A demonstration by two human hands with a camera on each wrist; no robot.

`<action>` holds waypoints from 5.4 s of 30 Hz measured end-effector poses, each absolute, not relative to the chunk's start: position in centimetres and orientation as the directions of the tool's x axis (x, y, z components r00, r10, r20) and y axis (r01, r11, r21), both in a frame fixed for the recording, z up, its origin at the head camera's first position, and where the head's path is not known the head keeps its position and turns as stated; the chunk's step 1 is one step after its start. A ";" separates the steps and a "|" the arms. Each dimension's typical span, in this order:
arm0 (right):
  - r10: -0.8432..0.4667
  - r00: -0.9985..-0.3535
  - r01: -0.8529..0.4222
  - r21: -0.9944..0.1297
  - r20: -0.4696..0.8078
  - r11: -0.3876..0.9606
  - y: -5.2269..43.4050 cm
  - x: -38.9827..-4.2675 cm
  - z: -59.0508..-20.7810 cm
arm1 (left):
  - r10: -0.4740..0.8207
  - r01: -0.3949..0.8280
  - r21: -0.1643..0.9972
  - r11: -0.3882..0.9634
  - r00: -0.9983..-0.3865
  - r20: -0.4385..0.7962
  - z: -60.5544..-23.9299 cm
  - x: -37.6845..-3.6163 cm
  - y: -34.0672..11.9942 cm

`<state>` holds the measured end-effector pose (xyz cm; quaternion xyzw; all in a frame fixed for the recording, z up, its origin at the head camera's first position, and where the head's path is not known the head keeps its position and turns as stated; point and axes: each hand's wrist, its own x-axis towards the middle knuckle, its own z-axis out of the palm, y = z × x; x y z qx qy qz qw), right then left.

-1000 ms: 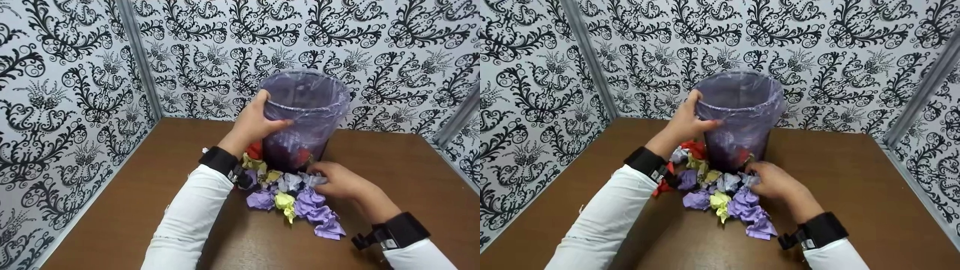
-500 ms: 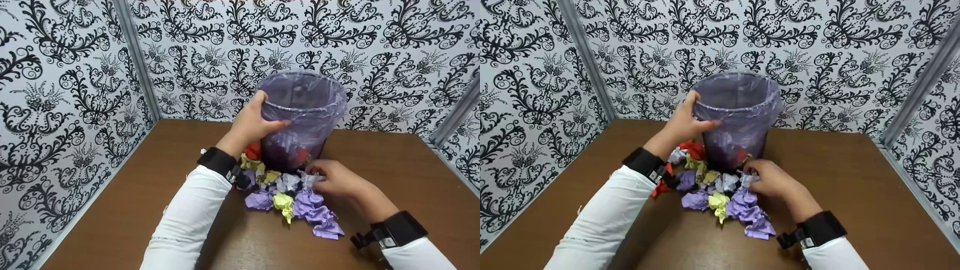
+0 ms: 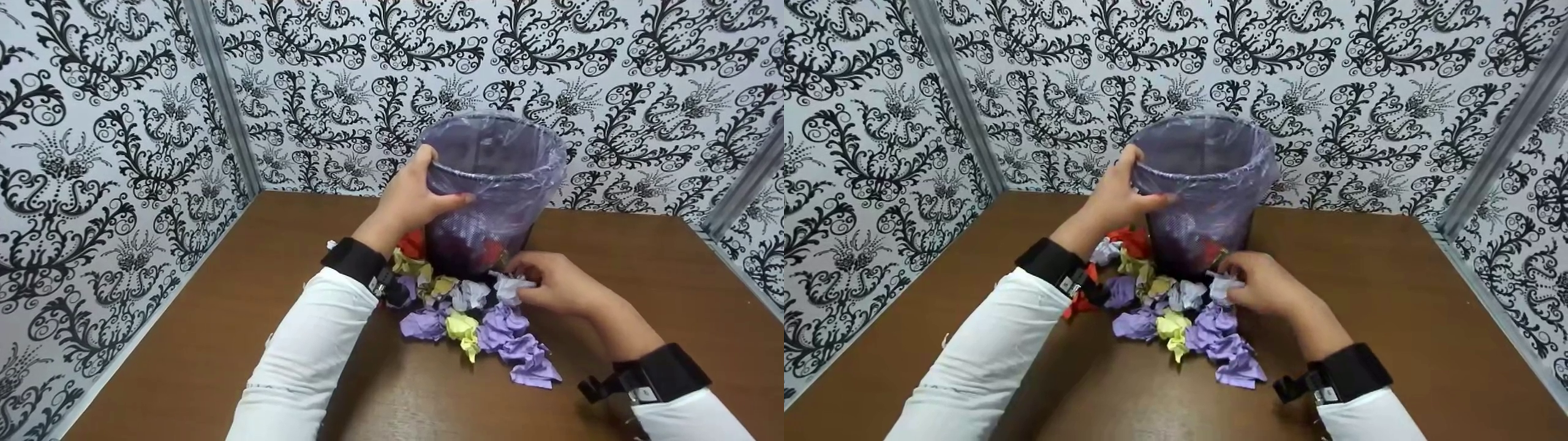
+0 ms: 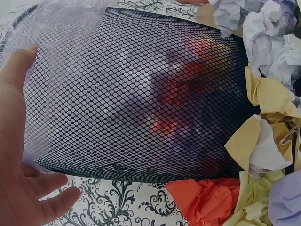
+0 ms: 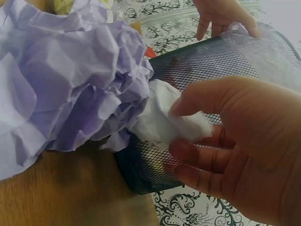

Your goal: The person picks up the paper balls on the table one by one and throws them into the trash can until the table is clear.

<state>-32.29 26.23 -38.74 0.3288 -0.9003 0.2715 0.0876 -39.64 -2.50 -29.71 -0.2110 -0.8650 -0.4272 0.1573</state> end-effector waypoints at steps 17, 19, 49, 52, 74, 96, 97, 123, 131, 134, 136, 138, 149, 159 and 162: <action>-0.517 -0.784 -0.620 -0.456 0.343 0.638 26.5 -31.7 -37.5 | 0.224 0.492 0.658 0.571 -0.864 0.451 -29.8 -39.5 -2.6; -0.515 -0.778 -0.628 -0.447 0.359 0.638 26.6 -31.5 -37.2 | 0.223 0.493 0.657 0.571 -0.863 0.453 -29.8 -39.5 -2.6; -0.399 -0.593 -0.790 -0.409 0.699 0.456 27.6 -26.5 -30.1 | 0.220 0.498 0.661 0.561 -0.860 0.461 -29.7 -39.4 -2.8; -0.372 -0.557 -0.814 -0.398 0.743 0.423 27.2 -25.7 -29.1 | 0.217 0.497 0.659 0.564 -0.860 0.462 -29.7 -39.4 -2.8; -0.302 -0.688 -0.633 -0.342 0.660 0.694 26.2 -29.9 -18.4 | 0.233 0.491 0.647 0.584 -0.864 0.446 -29.5 -39.6 -2.7; -0.179 -0.926 -0.317 -0.425 0.334 0.848 21.3 -38.2 -17.6 | 0.227 0.504 0.647 0.572 -0.855 0.465 -29.8 -39.4 -2.6; -0.173 -0.934 -0.300 -0.425 0.311 0.854 21.2 -38.5 -17.8 | 0.229 0.507 0.645 0.572 -0.854 0.468 -29.8 -39.4 -2.6; -0.524 -0.486 -0.781 -0.079 0.700 0.619 22.4 -29.8 -21.8 | 0.243 0.514 0.628 0.585 -0.849 0.469 -29.3 -39.8 -2.1; -0.709 -0.541 -0.824 -0.115 0.453 0.555 24.5 -26.0 -27.9 | 0.243 0.513 0.636 0.576 -0.851 0.466 -29.3 -39.9 -1.9; -0.696 -0.656 -0.753 -0.187 0.293 0.631 25.7 -25.5 -31.2 | 0.244 0.511 0.637 0.577 -0.852 0.463 -29.4 -39.9 -1.8; -0.676 -0.707 -0.707 -0.227 0.206 0.670 26.3 -25.3 -33.3 | 0.246 0.509 0.636 0.580 -0.854 0.459 -29.4 -39.9 -1.7; -0.659 -0.739 -0.670 -0.247 0.140 0.700 26.7 -25.2 -35.1 | 0.247 0.508 0.636 0.581 -0.854 0.457 -29.5 -39.9 -1.7; -0.657 -0.752 -0.628 -0.367 0.057 0.686 26.2 -25.4 -38.2 | 0.245 0.505 0.663 0.553 -0.859 0.450 -29.5 -39.7 -2.1; -0.666 -0.746 -0.634 -0.317 0.010 0.705 25.1 -24.4 -38.5 | 0.238 0.490 0.665 0.564 -0.868 0.436 -29.4 -39.7 -2.6; -0.673 -0.739 -0.636 -0.312 -0.017 0.706 24.8 -24.3 -38.6 | 0.237 0.487 0.675 0.554 -0.870 0.433 -29.4 -39.6 -2.6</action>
